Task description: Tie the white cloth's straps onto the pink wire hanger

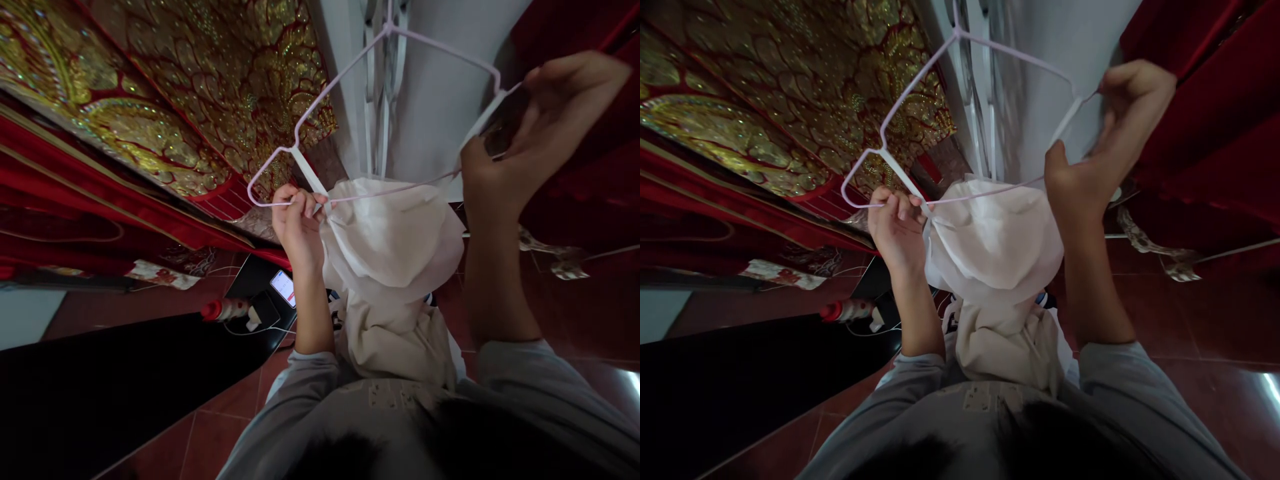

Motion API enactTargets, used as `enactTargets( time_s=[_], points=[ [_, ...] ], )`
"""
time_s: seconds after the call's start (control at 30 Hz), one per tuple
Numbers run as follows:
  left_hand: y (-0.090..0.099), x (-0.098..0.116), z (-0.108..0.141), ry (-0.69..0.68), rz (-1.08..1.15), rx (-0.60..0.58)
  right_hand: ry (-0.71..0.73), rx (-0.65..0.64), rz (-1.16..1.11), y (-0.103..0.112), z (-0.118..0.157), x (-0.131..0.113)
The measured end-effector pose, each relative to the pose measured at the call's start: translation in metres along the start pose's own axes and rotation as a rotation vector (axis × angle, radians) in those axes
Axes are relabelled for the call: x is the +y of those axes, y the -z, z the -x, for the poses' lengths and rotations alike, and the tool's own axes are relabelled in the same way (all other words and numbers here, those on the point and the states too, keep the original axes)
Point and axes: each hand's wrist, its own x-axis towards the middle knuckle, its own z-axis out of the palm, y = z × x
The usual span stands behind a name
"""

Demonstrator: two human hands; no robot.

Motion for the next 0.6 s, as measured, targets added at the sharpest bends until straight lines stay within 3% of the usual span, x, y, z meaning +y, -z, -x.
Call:
enactTargets(
  time_s=[0.07, 0.1, 0.2, 0.27, 0.43, 0.6],
  points=[
    [0.000, -0.002, 0.000, -0.001, -0.011, 0.007, 0.170, -0.031, -0.017, -0.002, 0.010, -0.007],
    [0.000, -0.003, 0.001, -0.004, -0.014, 0.007, 0.236, -0.135, 0.002, -0.003, 0.016, -0.013],
    [0.001, -0.006, 0.002, -0.012, -0.016, -0.001, 0.248, -0.642, 0.047, -0.009, 0.037, -0.032],
    [0.001, -0.009, 0.003, 0.011, -0.037, 0.002, 0.203, -0.796, 0.107, -0.013, 0.050, -0.038],
    [0.003, -0.009, 0.006, 0.101, -0.090, -0.002, 0.114, -0.743, 0.200, -0.018, 0.065, -0.036],
    [0.008, -0.012, 0.003, -0.022, -0.213, 0.036, 0.129, -0.779, 0.220, -0.021, 0.063, -0.036]
  ],
)
